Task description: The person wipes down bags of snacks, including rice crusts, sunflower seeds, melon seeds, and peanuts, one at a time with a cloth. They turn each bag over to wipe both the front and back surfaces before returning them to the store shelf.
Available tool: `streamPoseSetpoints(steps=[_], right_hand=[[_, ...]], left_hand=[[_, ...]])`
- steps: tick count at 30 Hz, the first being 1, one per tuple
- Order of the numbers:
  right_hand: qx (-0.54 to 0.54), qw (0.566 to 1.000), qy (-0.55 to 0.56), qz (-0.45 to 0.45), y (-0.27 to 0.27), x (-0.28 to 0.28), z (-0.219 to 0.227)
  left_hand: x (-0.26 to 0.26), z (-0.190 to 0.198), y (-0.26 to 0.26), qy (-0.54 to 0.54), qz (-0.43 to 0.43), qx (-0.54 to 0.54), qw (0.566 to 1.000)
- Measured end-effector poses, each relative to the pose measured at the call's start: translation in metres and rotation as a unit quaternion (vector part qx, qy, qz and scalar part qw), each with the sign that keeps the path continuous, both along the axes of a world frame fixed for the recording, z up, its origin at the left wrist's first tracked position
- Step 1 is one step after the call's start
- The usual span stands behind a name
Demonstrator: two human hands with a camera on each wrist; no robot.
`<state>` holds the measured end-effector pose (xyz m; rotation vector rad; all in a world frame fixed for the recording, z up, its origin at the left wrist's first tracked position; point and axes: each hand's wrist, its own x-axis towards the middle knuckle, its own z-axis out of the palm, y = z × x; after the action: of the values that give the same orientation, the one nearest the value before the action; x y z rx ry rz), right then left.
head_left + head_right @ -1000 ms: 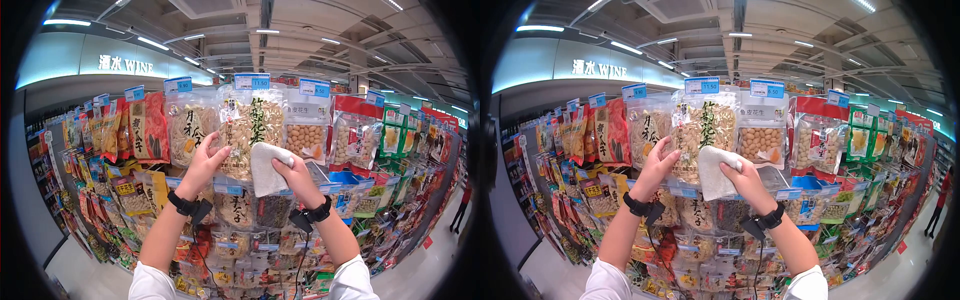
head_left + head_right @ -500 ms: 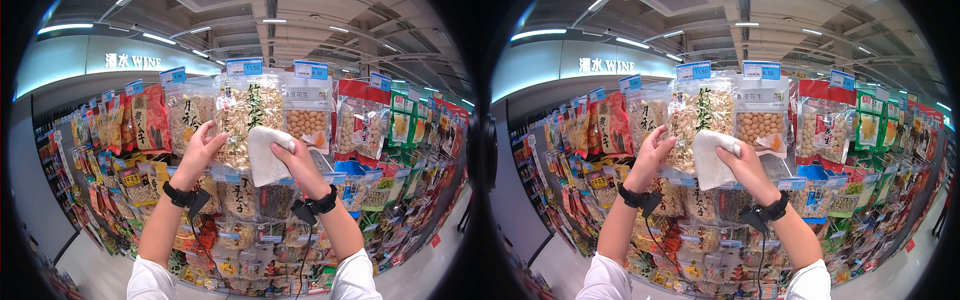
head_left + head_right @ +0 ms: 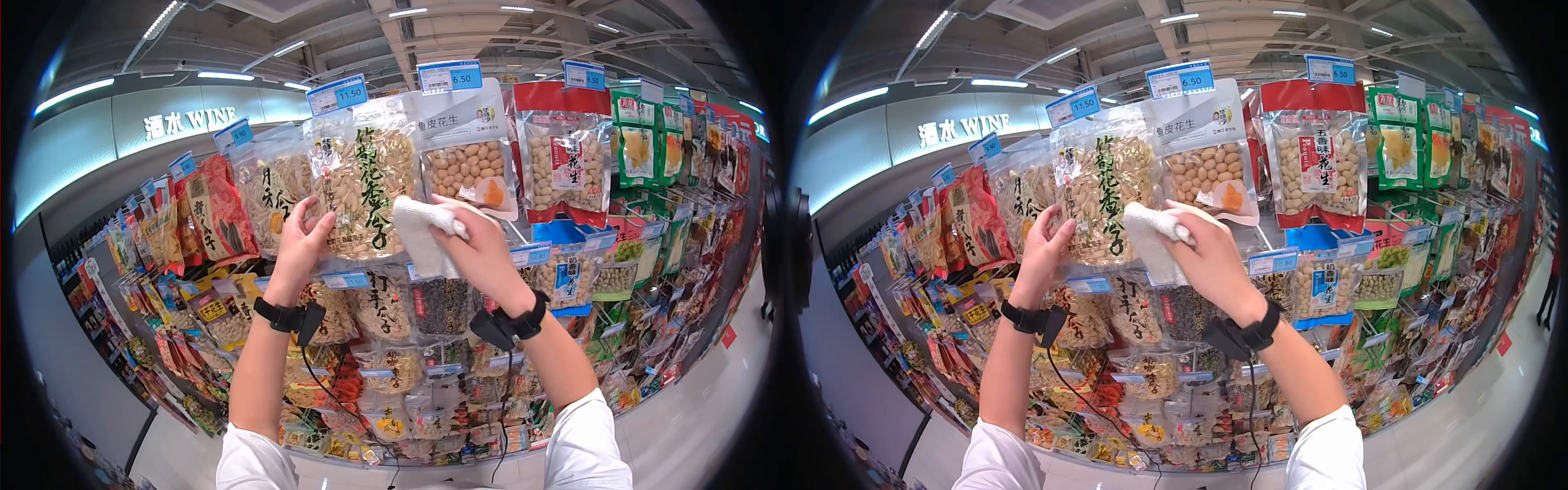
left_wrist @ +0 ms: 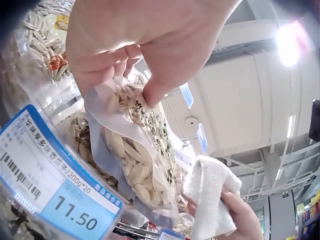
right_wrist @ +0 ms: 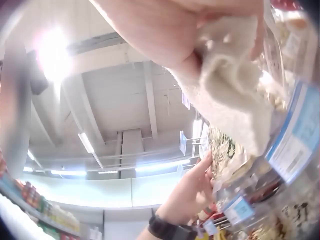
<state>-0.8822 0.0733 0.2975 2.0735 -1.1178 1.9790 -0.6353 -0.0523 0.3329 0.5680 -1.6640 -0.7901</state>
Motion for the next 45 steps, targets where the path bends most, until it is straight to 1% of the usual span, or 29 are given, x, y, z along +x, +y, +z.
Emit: streamPoseSetpoints(steps=[1, 3, 5, 7, 9, 10, 11, 12, 13, 14, 15, 16, 18, 19, 20, 21, 23, 24, 25, 28, 29, 31, 32, 33, 35, 39, 41, 43, 45], right_hand=[[0.0, 1.0, 0.001, 0.0, 0.007, -0.006, 0.004], [-0.079, 0.99, 0.024, -0.118, 0.016, -0.022, 0.005], [-0.17, 0.944, 0.09, -0.27, 0.014, -0.043, 0.012], [-0.176, 0.937, 0.08, -0.293, 0.006, -0.062, 0.016], [-0.102, 0.978, 0.013, -0.182, -0.014, -0.081, 0.011], [-0.103, 0.977, 0.007, -0.187, -0.019, -0.087, 0.009], [-0.059, 0.988, -0.007, -0.141, -0.021, -0.09, 0.007], [-0.014, 0.995, -0.021, -0.093, -0.023, -0.091, 0.004], [-0.014, 0.995, -0.022, -0.096, -0.026, -0.093, 0.0], [0.006, 0.998, -0.028, -0.06, -0.029, -0.094, -0.002], [0.025, 0.999, -0.033, -0.023, -0.031, -0.095, -0.001], [0.025, 0.999, -0.031, -0.024, -0.027, -0.094, 0.003], [0.094, 0.992, -0.062, 0.053, -0.015, -0.087, 0.011], [0.131, 0.984, -0.077, 0.092, -0.012, -0.084, 0.012], [0.134, 0.984, -0.074, 0.093, -0.013, -0.082, 0.011], [0.153, 0.981, -0.04, 0.112, -0.014, -0.083, 0.012], [0.147, 0.977, -0.006, 0.151, -0.015, -0.078, 0.018], [0.142, 0.982, -0.016, 0.123, -0.016, -0.074, 0.02], [0.138, 0.986, -0.027, 0.094, -0.015, -0.07, 0.022], [0.142, 0.983, -0.067, 0.096, -0.001, -0.067, 0.026], [0.14, 0.984, -0.067, 0.089, 0.006, -0.068, 0.028], [0.132, 0.959, -0.154, 0.197, 0.023, -0.071, 0.031], [0.135, 0.955, -0.155, 0.215, 0.032, -0.073, 0.035], [0.131, 0.957, -0.157, 0.208, 0.038, -0.073, 0.04], [0.145, 0.961, -0.128, 0.198, 0.046, -0.069, 0.047], [0.14, 0.949, -0.165, 0.229, 0.053, -0.065, 0.044], [0.139, 0.946, -0.175, 0.234, 0.065, -0.062, 0.034], [0.133, 0.942, -0.192, 0.241, 0.08, -0.057, 0.017], [0.13, 0.94, -0.2, 0.244, 0.097, -0.046, -0.004]], left_hand=[[0.0, 0.001, 0.001, -0.008, 0.003, 0.006, 1.0], [0.002, -0.003, 0.002, -0.024, 0.007, 0.022, 0.999], [0.003, -0.004, -0.003, -0.026, 0.017, 0.022, 0.999], [0.008, -0.005, -0.009, -0.056, 0.023, 0.022, 0.998], [0.004, -0.005, -0.006, -0.063, 0.131, -0.144, 0.979], [0.002, -0.003, 0.005, -0.035, 0.103, -0.108, 0.988], [0.001, -0.004, 0.007, -0.039, 0.099, -0.109, 0.988], [0.001, -0.005, 0.009, -0.083, 0.166, -0.203, 0.961], [0.001, -0.006, 0.011, -0.123, 0.23, -0.294, 0.919], [-0.005, -0.005, 0.026, -0.134, 0.264, -0.356, 0.886], [-0.01, -0.003, 0.043, -0.131, 0.263, -0.358, 0.886], [-0.016, -0.002, 0.061, -0.124, 0.21, -0.351, 0.904], [-0.027, -0.002, 0.083, -0.102, 0.094, -0.325, 0.936], [-0.031, 0.0, 0.092, -0.126, 0.051, -0.311, 0.941], [-0.036, -0.001, 0.097, -0.141, 0.016, -0.283, 0.949], [-0.042, -0.001, 0.1, -0.154, -0.018, -0.259, 0.954], [-0.055, -0.006, 0.097, -0.122, -0.17, -0.144, 0.967], [-0.059, -0.003, 0.095, -0.175, -0.175, -0.162, 0.955], [-0.064, -0.003, 0.095, -0.174, -0.176, -0.161, 0.955], [-0.08, -0.005, 0.095, -0.148, -0.093, -0.196, 0.965], [-0.084, -0.008, 0.089, -0.146, -0.098, -0.199, 0.964], [-0.092, -0.008, 0.078, -0.032, -0.148, -0.116, 0.982], [-0.094, -0.006, 0.081, -0.037, -0.148, -0.106, 0.982], [-0.095, -0.004, 0.084, -0.038, -0.156, -0.109, 0.981], [-0.097, -0.004, 0.088, 0.004, -0.191, -0.048, 0.98], [-0.097, 0.0, 0.084, 0.004, -0.212, -0.04, 0.976], [-0.096, -0.002, 0.082, 0.032, -0.231, -0.021, 0.972], [-0.093, -0.004, 0.087, -0.013, -0.243, -0.009, 0.97], [-0.089, -0.015, 0.091, -0.001, -0.265, 0.009, 0.964]])
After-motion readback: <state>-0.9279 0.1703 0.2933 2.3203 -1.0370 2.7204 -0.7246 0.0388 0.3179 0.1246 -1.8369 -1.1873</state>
